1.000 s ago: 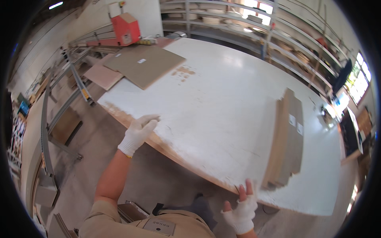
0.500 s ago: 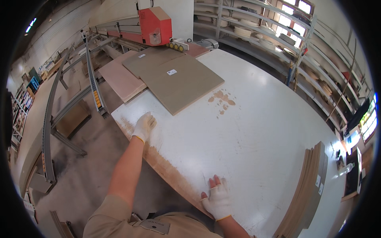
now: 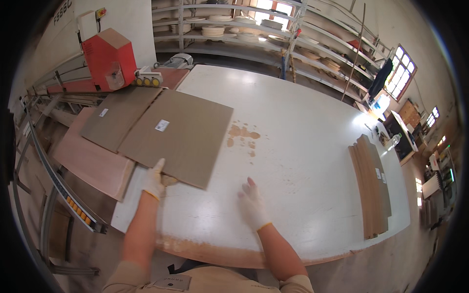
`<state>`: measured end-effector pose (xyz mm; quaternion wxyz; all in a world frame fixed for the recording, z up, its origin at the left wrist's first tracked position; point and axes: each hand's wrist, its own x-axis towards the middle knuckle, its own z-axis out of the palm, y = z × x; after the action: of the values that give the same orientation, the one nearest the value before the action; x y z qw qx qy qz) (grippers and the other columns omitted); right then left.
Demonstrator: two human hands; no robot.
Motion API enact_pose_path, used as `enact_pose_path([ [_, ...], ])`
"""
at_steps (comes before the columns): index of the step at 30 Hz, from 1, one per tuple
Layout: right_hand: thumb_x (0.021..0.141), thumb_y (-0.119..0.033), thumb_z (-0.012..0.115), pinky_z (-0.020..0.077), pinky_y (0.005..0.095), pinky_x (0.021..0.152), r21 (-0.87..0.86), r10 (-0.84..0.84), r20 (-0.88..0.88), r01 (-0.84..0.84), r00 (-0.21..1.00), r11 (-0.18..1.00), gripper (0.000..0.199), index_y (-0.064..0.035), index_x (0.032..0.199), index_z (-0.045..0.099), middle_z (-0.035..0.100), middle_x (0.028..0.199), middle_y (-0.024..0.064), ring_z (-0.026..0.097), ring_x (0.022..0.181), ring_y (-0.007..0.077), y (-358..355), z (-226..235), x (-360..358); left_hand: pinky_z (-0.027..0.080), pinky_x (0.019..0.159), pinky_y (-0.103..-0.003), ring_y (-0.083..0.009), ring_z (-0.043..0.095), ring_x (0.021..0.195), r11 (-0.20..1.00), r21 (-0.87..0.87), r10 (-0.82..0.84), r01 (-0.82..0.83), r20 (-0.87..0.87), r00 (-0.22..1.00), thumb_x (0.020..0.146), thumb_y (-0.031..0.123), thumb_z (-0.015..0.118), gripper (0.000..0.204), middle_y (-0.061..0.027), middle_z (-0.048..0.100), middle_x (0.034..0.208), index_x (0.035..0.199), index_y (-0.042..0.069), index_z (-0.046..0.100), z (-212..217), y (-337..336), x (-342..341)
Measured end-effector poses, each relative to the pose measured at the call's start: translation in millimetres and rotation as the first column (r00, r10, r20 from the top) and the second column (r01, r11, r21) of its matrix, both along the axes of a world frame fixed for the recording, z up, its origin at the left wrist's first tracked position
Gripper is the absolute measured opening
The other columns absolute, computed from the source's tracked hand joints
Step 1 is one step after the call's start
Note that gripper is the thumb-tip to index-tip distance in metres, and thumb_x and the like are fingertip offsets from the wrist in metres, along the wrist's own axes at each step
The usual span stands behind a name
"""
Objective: The person picks up flat wood panels from a conveyor belt and stacks them on a workbench. The person repeatedly lifts panels, aligns them, and places them into a growing stack.
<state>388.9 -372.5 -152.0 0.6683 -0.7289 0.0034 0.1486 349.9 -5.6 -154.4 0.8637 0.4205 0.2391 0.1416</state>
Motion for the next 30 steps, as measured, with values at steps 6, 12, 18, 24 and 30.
enact_pose_path([
  [6, 0.102, -0.029, 0.066, 0.0534, 0.0441, 0.107, -0.15, -0.183, -0.184, 0.157, 0.966, 0.976, 0.08, -0.0003, 0.167, 0.03, 0.055, 0.157, 0.0205, 0.061, 0.134, 0.0316, 103, 41, 80, 0.069, 0.062, -0.045, -0.032, 0.078, 0.087, 0.995, -0.1, -0.026, 0.02, -0.058, 0.998, 0.102, 0.019, 0.077, 0.043, -0.0139, 0.073, 0.118, 0.138, 0.005, 0.059, 12, -58, -13],
  [12, 0.1, -0.042, 0.067, 0.0498, 0.0439, 0.113, -0.733, -0.013, 0.06, 0.053, 0.998, 0.678, 0.069, 0.0041, 0.15, 0.055, 0.056, 0.155, 0.0284, 0.06, 0.14, 0.0399, 80, 51, 66, 0.064, 0.064, -0.041, -0.0282, 0.074, 0.083, 0.962, -0.138, -0.262, 0.237, -0.208, 0.942, 0.104, 0.025, 0.074, 0.03, -0.0124, 0.074, 0.105, 0.122, 0.003, 0.067, 22, -91, -46],
  [18, 0.105, -0.046, 0.057, 0.025, 0.0493, 0.132, -0.985, 0.367, 0.118, 0.062, 0.923, 0.161, 0.074, 0.0026, 0.16, 0.049, 0.04, 0.171, 0.0239, 0.031, 0.161, 0.0407, 47, 47, 26, 0.063, 0.077, -0.045, -0.0278, 0.077, 0.09, 0.699, 0.446, -0.451, 0.559, -0.331, 0.829, 0.109, 0.044, 0.064, 0.044, -0.015, 0.077, 0.102, 0.117, 0.001, 0.072, 40, -12, -71],
  [24, 0.102, -0.038, 0.059, 0.0252, 0.0546, 0.132, -0.97, 0.512, 0.241, 0.182, 0.825, 0.162, 0.06, 0.0001, 0.149, 0.061, 0.047, 0.165, 0.024, 0.029, 0.16, 0.0456, 59, 41, 9, 0.043, 0.115, -0.056, -0.0388, 0.055, 0.135, -0.383, 0.888, 0.491, 0.255, -0.038, 0.87, 0.111, 0.034, 0.053, 0.041, -0.0213, 0.062, 0.143, 0.139, 0.005, 0.061, 46, 203, -14],
  [30, 0.103, -0.036, 0.06, 0.0481, 0.0459, 0.116, -0.669, 0.494, 0.095, -0.313, 0.864, 0.675, 0.051, -0.0084, 0.145, 0.063, 0.062, 0.15, 0.0189, 0.06, 0.14, 0.0364, 173, 87, 2, 0.041, 0.114, -0.055, -0.0432, 0.054, 0.132, -0.631, 0.655, 0.466, 0.415, -0.107, 0.878, 0.111, 0.042, 0.05, 0.052, -0.0239, 0.059, 0.143, 0.137, -0.001, 0.061, -4, 264, 4],
])
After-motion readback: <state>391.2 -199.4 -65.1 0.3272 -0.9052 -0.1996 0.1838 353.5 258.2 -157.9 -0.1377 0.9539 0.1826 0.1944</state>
